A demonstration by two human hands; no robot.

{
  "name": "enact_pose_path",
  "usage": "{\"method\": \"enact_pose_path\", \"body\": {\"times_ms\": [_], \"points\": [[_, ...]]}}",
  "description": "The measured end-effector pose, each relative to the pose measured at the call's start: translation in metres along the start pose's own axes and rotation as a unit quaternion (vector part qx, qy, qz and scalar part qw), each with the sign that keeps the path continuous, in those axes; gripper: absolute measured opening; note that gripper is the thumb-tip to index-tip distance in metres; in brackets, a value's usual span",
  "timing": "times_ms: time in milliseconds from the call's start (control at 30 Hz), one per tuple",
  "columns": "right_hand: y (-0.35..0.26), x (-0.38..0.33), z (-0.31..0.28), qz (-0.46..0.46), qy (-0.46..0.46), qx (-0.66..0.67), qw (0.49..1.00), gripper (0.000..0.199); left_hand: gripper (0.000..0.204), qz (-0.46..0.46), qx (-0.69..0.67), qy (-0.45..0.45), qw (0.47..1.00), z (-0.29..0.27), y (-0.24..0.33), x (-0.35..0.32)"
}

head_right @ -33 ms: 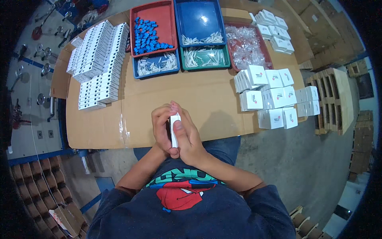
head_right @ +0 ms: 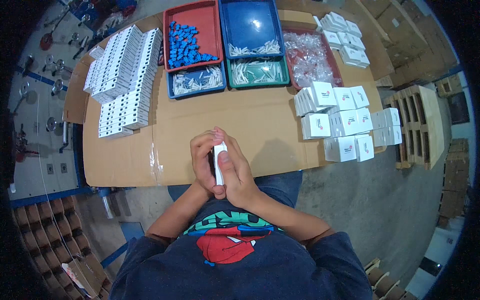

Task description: Picking up small components, placing them in a plastic bag, and then placing the bag into a small white box.

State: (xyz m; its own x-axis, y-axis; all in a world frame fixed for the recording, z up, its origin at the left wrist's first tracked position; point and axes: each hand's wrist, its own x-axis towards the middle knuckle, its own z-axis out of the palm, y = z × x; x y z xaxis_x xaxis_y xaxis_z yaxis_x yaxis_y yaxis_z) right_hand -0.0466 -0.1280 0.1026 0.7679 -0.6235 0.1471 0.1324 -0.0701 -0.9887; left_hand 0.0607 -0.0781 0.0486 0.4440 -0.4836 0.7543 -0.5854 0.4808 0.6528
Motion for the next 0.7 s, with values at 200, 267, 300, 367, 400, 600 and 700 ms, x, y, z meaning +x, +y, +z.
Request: {"method": "enact_pose_path", "body": {"times_ms": [200, 267, 300, 367, 400, 600, 700], "points": [[-0.013, 0.007, -0.003, 0.017, -0.011, 0.016, 1.000, 0.061, 0.097, 0.010, 0.008, 0.021, 1.000, 0.002, 0.007, 0.004], [-0.008, 0.011, -0.008, 0.002, -0.040, 0.024, 0.999, 0.066, 0.100, 0.012, 0.015, 0.028, 0.999, 0.001, 0.006, 0.006], [-0.008, 0.014, -0.010, -0.001, -0.041, 0.024, 0.999, 0.066, 0.104, 0.007, 0.034, 0.008, 0.999, 0.000, 0.002, 0.004], [-0.011, 0.021, -0.019, -0.033, -0.034, 0.021, 0.999, 0.069, 0.109, 0.008, 0.048, -0.013, 0.999, 0.001, 0.002, 0.008], [-0.007, 0.024, -0.023, -0.050, -0.032, 0.008, 0.998, 0.073, 0.109, -0.090, 0.035, 0.003, 0.995, 0.001, 0.010, 0.015], [-0.005, 0.035, -0.050, -0.146, -0.113, -0.178, 0.967, 0.092, 0.070, -0.567, -0.423, -0.050, 0.705, -0.020, 0.037, 0.042], [-0.001, 0.038, -0.052, -0.151, -0.140, -0.166, 0.964, 0.092, 0.056, -0.578, -0.317, -0.039, 0.751, -0.011, 0.044, 0.043]]}}
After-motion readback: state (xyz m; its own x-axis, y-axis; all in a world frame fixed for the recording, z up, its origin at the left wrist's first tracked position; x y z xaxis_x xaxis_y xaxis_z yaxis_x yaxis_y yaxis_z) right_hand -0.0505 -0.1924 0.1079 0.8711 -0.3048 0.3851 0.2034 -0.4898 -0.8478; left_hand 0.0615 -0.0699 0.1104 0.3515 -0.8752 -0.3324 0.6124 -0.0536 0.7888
